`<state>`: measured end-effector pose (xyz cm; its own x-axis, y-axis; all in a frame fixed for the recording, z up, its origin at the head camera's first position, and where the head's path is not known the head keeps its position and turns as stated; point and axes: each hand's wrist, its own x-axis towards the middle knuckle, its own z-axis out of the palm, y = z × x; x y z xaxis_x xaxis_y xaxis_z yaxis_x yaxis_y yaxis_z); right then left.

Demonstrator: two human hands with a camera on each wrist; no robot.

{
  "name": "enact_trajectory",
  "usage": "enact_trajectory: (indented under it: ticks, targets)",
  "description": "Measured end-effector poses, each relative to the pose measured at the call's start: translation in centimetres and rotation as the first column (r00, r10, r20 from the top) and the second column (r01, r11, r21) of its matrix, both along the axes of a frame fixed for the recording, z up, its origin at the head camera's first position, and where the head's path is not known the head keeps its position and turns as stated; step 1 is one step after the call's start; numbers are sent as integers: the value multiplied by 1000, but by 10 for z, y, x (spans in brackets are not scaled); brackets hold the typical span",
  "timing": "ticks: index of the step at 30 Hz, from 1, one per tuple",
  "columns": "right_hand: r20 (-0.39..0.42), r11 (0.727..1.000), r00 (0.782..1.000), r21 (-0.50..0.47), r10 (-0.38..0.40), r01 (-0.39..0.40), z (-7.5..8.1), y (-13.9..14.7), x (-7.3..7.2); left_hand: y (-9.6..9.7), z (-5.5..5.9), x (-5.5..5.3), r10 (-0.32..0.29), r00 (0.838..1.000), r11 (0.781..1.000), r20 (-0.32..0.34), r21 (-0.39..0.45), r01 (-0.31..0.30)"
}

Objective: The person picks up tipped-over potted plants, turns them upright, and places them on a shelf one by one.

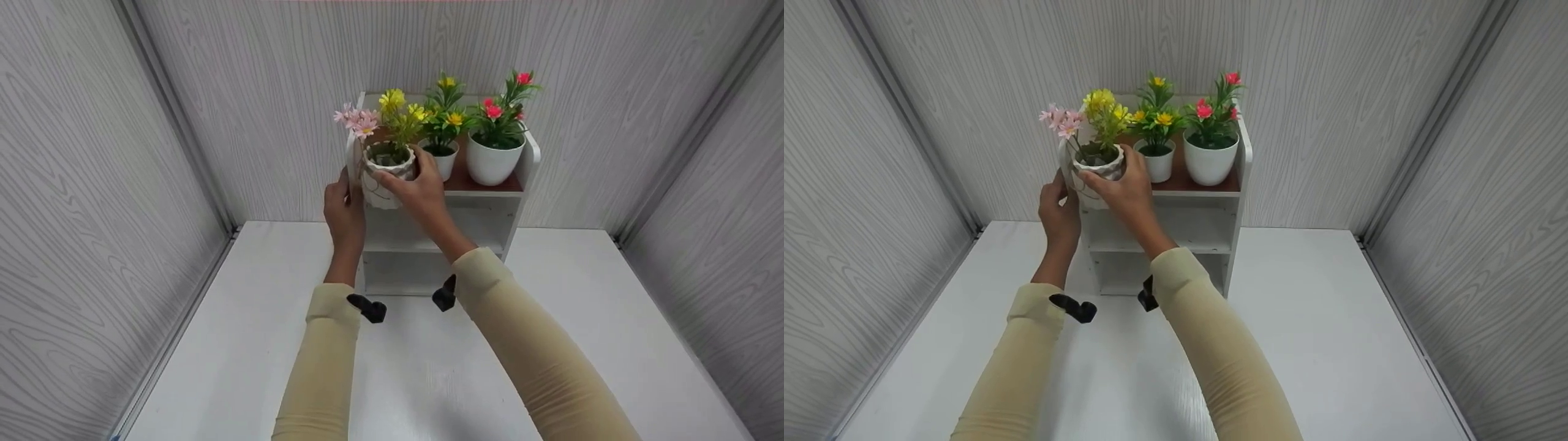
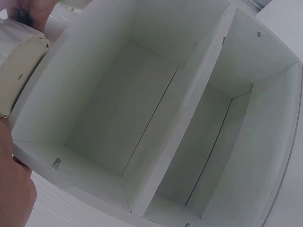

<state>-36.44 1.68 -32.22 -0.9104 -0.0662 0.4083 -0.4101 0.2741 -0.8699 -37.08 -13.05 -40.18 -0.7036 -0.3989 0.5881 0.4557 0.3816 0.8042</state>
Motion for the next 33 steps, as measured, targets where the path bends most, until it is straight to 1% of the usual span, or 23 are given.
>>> enact_trajectory:
  ticks: [4,10,13,15,19,22,28,33]
  targets:
    - [11,1000,1000,-18,-3,3,-1,0,-2,1,-1,1,-1,1000,1000,-15,2,1]
    - [-53,1000,999,-18,-3,2,-4,-1,-4,1,-1,0,0,1000,1000,-8,5,1]
    - [-67,1000,998,-19,-2,1,-4,-1,-4,1,0,1,-6,1000,1000,-1,15,6]
    - [-63,1000,998,-26,0,-2,-4,-2,-4,1,0,1,-13,1000,1000,1,22,13]
    - [-44,999,999,-24,-26,25,-4,-1,-5,1,-1,1,-20,1000,1000,4,21,20]
    - [-37,999,998,-25,-49,48,-4,-2,-7,1,-1,1,-14,1000,1000,3,10,14]
    - [-34,997,997,-36,-64,63,-2,-5,-11,1,1,2,-9,1000,1000,-10,4,9]
    - [-20,997,997,-20,-74,74,0,-7,-14,1,1,1,-2,1000,1000,0,6,2]
